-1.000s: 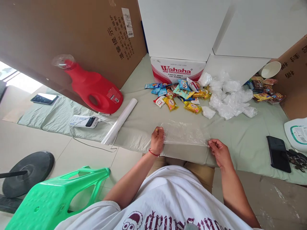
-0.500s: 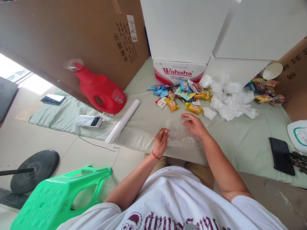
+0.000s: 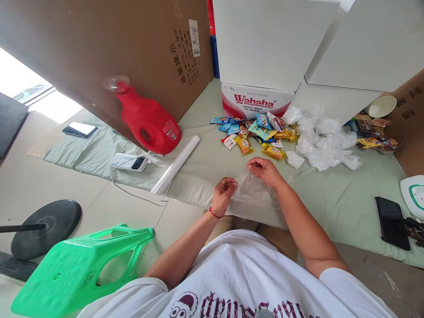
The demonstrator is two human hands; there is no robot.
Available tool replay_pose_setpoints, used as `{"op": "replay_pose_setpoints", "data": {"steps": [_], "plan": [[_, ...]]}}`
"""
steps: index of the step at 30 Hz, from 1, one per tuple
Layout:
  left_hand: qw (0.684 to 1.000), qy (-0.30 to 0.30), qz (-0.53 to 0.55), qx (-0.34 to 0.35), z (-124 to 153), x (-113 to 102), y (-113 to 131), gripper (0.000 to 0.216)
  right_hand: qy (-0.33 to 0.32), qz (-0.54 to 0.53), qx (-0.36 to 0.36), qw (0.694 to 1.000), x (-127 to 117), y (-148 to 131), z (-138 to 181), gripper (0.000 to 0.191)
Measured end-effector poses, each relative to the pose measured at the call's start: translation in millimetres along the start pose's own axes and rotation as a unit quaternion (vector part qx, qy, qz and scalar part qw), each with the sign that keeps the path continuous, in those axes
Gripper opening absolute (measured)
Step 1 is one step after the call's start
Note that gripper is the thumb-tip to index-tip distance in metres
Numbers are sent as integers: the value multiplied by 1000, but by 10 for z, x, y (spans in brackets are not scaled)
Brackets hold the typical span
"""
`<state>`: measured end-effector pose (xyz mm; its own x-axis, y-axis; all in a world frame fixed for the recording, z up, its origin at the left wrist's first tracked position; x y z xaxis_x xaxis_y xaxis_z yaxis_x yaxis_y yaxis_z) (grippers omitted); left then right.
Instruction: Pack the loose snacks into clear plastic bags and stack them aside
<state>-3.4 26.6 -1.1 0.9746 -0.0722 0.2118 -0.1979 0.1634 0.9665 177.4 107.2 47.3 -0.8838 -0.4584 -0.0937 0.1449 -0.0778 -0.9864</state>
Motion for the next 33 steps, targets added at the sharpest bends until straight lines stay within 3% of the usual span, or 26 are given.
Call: {"op": "replay_pose_setpoints", "data": {"steps": [3,6,8,10,13,18,21,24,28,31,33], "plan": [[989,38,-121,79,69,-55,203,47,11,7,-5,1000,11,-53,16,27],[917,76,-333,208,179,12,520,55,9,32,-8,999,91,-120,10,25],[867,72,-428,245,186,101,627,39,1,48,-8,999,159,-147,-1,25],[843,59,-475,246,136,142,668,18,5,67,-7,998,171,-153,-10,23],[842,-4,-479,249,75,142,716,17,44,129,-7,991,-1,-149,4,20],[831,-184,-444,281,150,-4,866,21,80,202,-41,975,-550,-177,174,19],[831,-243,-434,248,51,-236,874,19,109,121,-6,987,-834,-39,326,27],[837,-257,-429,219,-234,-486,798,14,175,45,52,982,-995,188,460,35],[848,-213,-444,194,-706,-739,681,11,241,92,80,963,-1043,341,540,31],[871,-51,-442,210,-852,-872,785,16,266,111,83,954,-1024,387,552,28],[869,30,-428,247,-759,-792,906,20,276,107,81,952,-1000,405,551,27]]}}
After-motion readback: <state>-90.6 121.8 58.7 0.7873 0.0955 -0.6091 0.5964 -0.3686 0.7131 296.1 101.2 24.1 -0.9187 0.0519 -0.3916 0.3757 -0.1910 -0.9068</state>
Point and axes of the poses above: each hand's wrist, its own z-axis away from the middle knuckle, its own x-axis out of the palm, y = z × x, the point moved 7 cm from there along -z, towards the middle knuckle, and after that the axes turned 11 degrees about -y, right-handed, at the moved point
